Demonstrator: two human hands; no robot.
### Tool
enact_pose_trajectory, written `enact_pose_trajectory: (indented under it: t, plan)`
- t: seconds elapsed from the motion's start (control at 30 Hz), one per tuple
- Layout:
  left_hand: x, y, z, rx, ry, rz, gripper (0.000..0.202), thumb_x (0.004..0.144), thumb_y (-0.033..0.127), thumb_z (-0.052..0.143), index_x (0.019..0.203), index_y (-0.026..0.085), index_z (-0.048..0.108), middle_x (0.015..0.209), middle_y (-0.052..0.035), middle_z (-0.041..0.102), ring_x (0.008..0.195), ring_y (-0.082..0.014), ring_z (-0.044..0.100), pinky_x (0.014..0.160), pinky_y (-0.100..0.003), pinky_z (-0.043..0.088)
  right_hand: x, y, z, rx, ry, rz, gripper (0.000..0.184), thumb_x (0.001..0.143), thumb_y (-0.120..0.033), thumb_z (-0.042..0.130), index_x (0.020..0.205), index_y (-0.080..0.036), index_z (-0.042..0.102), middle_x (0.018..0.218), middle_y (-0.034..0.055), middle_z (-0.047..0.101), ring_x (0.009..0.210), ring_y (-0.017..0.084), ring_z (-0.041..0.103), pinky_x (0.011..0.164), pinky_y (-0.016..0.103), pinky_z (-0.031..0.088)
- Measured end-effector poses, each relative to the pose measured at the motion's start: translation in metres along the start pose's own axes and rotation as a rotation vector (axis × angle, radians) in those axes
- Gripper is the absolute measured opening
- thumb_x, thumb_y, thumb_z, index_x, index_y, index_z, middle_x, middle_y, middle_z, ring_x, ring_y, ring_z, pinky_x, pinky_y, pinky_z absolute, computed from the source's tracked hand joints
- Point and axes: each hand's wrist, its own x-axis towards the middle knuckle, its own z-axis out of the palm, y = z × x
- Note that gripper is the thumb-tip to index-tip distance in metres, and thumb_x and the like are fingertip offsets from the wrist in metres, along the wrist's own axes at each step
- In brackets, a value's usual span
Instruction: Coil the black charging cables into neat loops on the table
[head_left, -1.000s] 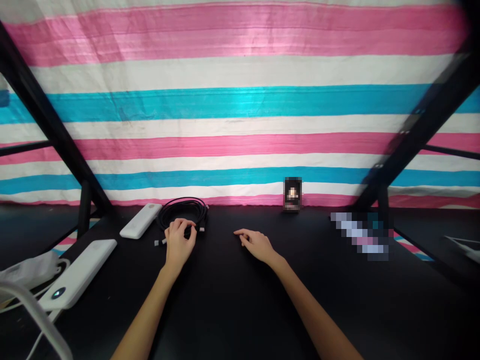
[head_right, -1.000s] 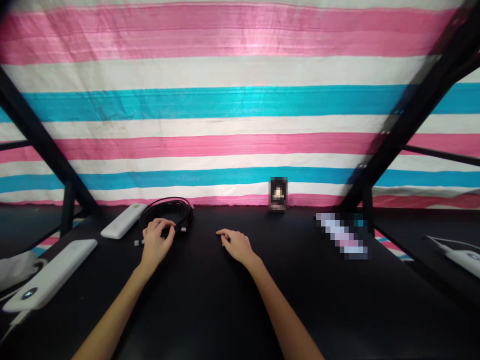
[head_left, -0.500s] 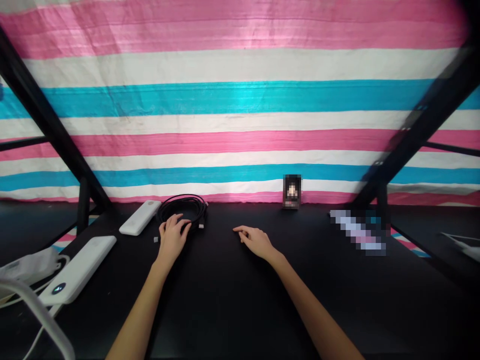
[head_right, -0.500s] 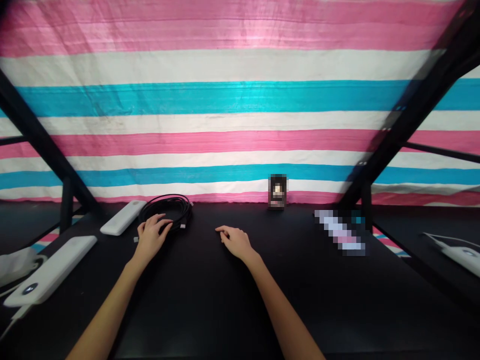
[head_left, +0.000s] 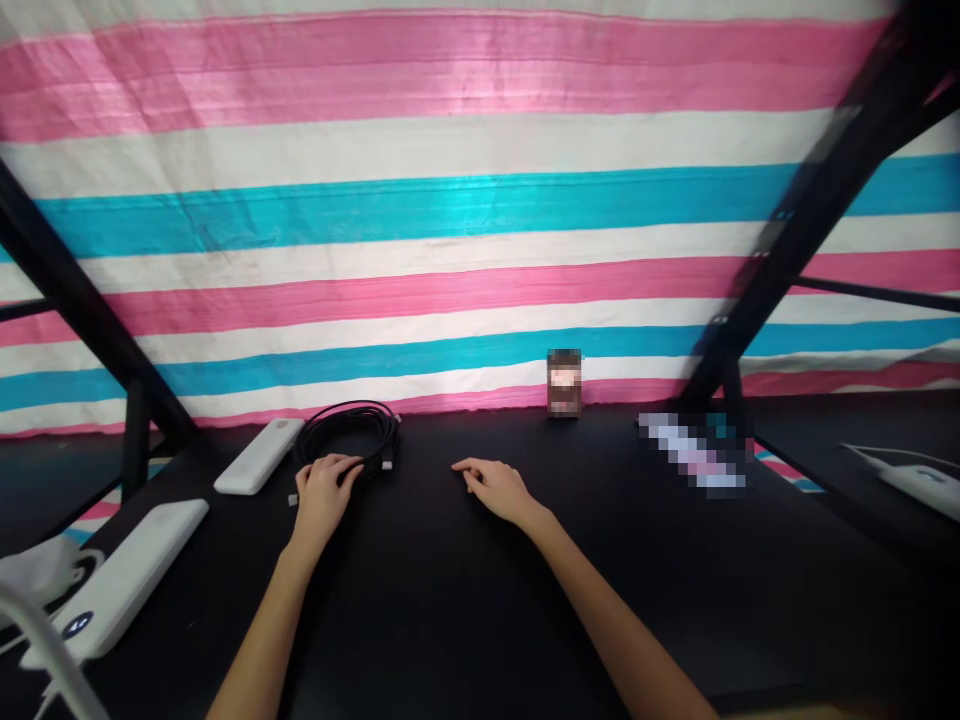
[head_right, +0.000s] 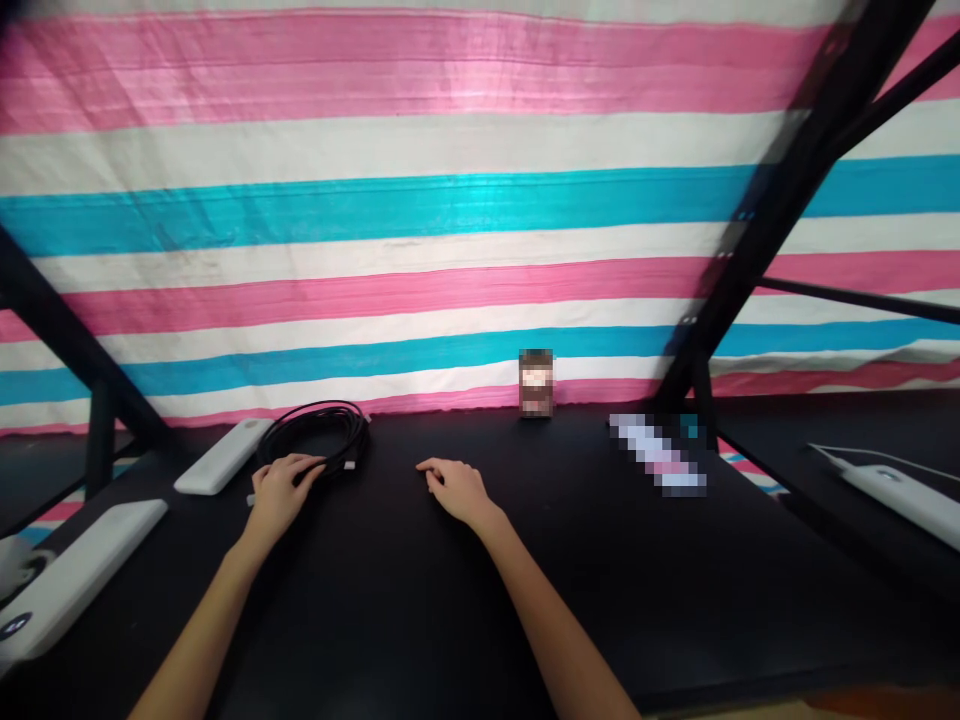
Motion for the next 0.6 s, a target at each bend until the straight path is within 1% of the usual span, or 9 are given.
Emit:
enact_pose_trajectory:
  t: [0.1,0.2,0.4,0.6]
  plan:
    - [-0.0005,0.0001,0.0017,-0.001,0.007,0.017,0.021,0.083,0.032,0.049,0.091,0.026,0.068,0.092,-0.0057,0.070,0.093,-0.0237,0.059,0.085,-0.041,0.031,-0.0005,0.0005,0.0000,0.018,0.008,-0.010,0.031,0.088,-0.027,0.041,0.108,-0.032,0.064,0.080,-0.0042,0.071,0.078,0.015,0.063,0.064,0.024,0.037]
    - [-0.0004,-0.0010,0.0029,0.015,0.014,0.019,0.021,0.081,0.036,0.051,0.091,0.026,0.067,0.094,-0.0060,0.069,0.094,-0.0246,0.059,0.084,-0.041,0.031,-0.0011,0.0019,0.0013,0.009,0.016,-0.020,0.032,0.088,-0.028,0.040,0.109,-0.032,0.064,0.085,-0.0034,0.071,0.079,0.016,0.063,0.064,0.024,0.038]
    - [0.0007,-0.0036,0.0028,0.027,-0.025,0.009,0.021,0.081,0.035,0.052,0.092,0.027,0.067,0.095,-0.0051,0.069,0.094,-0.0249,0.060,0.081,-0.040,0.031,-0.0025,0.0027,0.0058,-0.028,0.058,-0.058,0.032,0.087,-0.027,0.041,0.109,-0.032,0.064,0.094,-0.0032,0.070,0.081,0.017,0.063,0.066,0.025,0.039]
    - [-0.0002,-0.0061,0.0052,0.019,0.016,0.009,0.018,0.080,0.037,0.053,0.087,0.025,0.065,0.093,-0.0042,0.070,0.090,-0.0237,0.061,0.083,-0.039,0.031,-0.0050,-0.0014,0.0071,-0.071,0.059,-0.075,0.032,0.087,-0.025,0.042,0.111,-0.030,0.062,0.097,-0.0005,0.068,0.080,0.017,0.062,0.065,0.025,0.038]
